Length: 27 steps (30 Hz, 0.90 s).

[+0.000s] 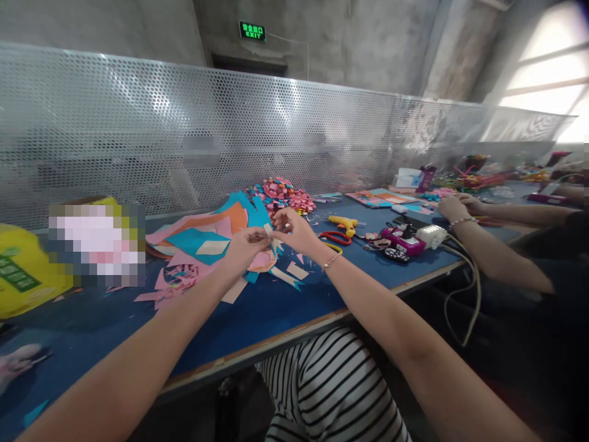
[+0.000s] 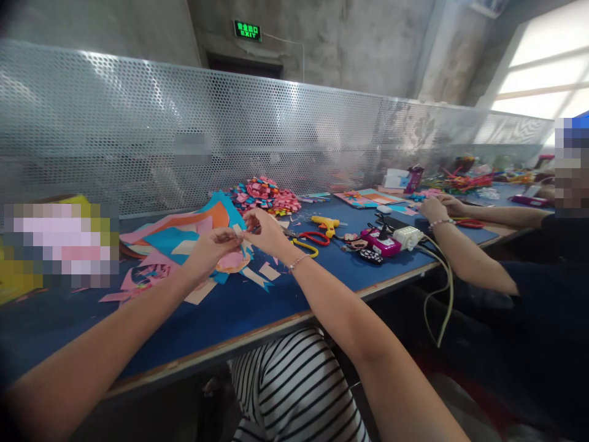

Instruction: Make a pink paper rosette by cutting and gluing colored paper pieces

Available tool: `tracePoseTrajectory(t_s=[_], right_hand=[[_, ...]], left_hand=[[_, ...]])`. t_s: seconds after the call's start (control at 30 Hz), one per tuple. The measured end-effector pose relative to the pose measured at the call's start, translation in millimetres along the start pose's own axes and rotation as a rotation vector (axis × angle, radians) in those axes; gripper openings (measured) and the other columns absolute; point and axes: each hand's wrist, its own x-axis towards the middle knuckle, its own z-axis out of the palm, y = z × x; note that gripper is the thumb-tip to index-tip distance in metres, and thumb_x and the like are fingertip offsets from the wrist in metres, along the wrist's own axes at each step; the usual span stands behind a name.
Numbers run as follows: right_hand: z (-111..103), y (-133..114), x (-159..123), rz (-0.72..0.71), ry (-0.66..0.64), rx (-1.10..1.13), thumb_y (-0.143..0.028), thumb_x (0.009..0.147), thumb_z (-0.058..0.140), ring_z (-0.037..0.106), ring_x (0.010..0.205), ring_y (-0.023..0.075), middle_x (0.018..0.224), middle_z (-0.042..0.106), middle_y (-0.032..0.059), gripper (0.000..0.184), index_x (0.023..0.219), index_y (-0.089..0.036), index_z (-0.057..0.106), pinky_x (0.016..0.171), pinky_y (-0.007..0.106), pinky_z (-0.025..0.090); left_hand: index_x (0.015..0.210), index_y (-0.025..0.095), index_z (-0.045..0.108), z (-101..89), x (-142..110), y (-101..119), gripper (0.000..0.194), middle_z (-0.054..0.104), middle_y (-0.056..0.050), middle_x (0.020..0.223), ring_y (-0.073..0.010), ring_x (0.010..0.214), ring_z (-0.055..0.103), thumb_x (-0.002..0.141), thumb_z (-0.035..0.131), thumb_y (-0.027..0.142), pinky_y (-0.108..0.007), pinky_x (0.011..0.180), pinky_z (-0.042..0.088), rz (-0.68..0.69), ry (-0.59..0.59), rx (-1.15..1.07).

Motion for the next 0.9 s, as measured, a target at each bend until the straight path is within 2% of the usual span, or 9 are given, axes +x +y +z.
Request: tracePoseTrajectory(t_s=[0.2, 0.43, 0.6, 0.9], right_hand=[[-3.0, 3.2, 3.5, 0.082, -0.082, 0.091, -0.030, 0.071, 0.061, 0.053, 0.075, 0.0108, 0.083, 0.058, 0.0025, 0.024, 0.086, -0.015, 0.052, 0.071, 0.026, 0.044], [-5.6, 1.4, 2.5, 0.107, -0.126, 0.037, -0.031, 0.071, 0.057, 0.040, 0.057, 0.0076, 0.063, 0.046, -0.0037, 0.017, 0.073, -0.016, 0.050, 0.056, 0.023, 0.036], [-5.6, 0.7, 2.9, 0.122, -0.133, 0.061, -0.030, 0.071, 0.058, 0.040, 0.057, 0.0076, 0.062, 0.044, -0.0042, 0.016, 0.072, -0.017, 0.049, 0.054, 0.022, 0.034], [-6.8, -1.2, 4.1, 0.129, -0.113, 0.151, -0.031, 0.069, 0.059, 0.043, 0.056, 0.0072, 0.063, 0.045, -0.0042, 0.019, 0.071, -0.017, 0.047, 0.056, 0.022, 0.037]], left_hand=[[0.073, 0.016, 0.059, -0.2, -0.2, -0.4, 0.034, 0.065, -0.002, 0.069, -0.0174, 0.068, 0.062, 0.050, 0.072, 0.038, -0.032, 0.068, 0.051, 0.006, -0.010, 0.019], [0.078, 0.017, 0.055, -0.2, 2.8, -5.6, 0.037, 0.063, 0.000, 0.065, -0.0154, 0.062, 0.061, 0.049, 0.072, 0.031, -0.032, 0.065, 0.051, 0.021, -0.007, -0.001], [0.077, 0.017, 0.053, 0.2, 1.4, -2.0, 0.034, 0.063, 0.001, 0.063, -0.0152, 0.059, 0.061, 0.050, 0.071, 0.028, -0.032, 0.064, 0.050, -0.005, -0.015, -0.002], [0.069, 0.017, 0.055, 2.5, 2.0, -8.5, 0.026, 0.060, 0.002, 0.061, -0.0135, 0.058, 0.059, 0.050, 0.071, 0.024, -0.030, 0.063, 0.049, -0.008, -0.022, -0.020]])
